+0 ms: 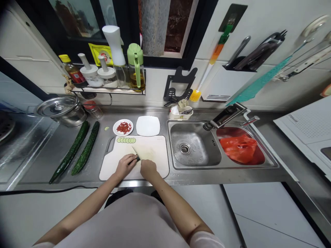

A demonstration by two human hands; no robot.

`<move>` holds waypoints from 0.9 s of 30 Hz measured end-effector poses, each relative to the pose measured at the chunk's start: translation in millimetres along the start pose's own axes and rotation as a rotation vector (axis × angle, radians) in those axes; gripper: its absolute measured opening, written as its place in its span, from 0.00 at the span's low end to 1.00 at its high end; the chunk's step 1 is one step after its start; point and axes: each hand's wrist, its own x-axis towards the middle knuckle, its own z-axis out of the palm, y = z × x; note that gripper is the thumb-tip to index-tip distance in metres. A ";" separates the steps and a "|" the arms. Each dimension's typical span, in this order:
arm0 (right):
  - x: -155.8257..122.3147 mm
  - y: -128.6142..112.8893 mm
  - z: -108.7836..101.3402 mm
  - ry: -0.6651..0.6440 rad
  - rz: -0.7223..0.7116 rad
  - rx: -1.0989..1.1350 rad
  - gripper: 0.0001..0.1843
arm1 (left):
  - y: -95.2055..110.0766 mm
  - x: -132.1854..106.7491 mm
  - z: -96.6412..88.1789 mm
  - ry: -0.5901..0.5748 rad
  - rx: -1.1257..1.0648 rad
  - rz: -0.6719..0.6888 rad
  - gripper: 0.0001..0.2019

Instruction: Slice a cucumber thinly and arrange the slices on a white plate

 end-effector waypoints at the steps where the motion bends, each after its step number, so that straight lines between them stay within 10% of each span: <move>1: 1.1 0.2 0.7 0.018 -0.018 -0.004 0.17 | -0.2 -0.1 0.2 0.003 0.002 0.001 0.12; 27: -2.6 5.6 7.2 0.023 -0.022 -0.021 0.16 | -2.5 -0.7 2.0 0.006 -0.003 -0.005 0.11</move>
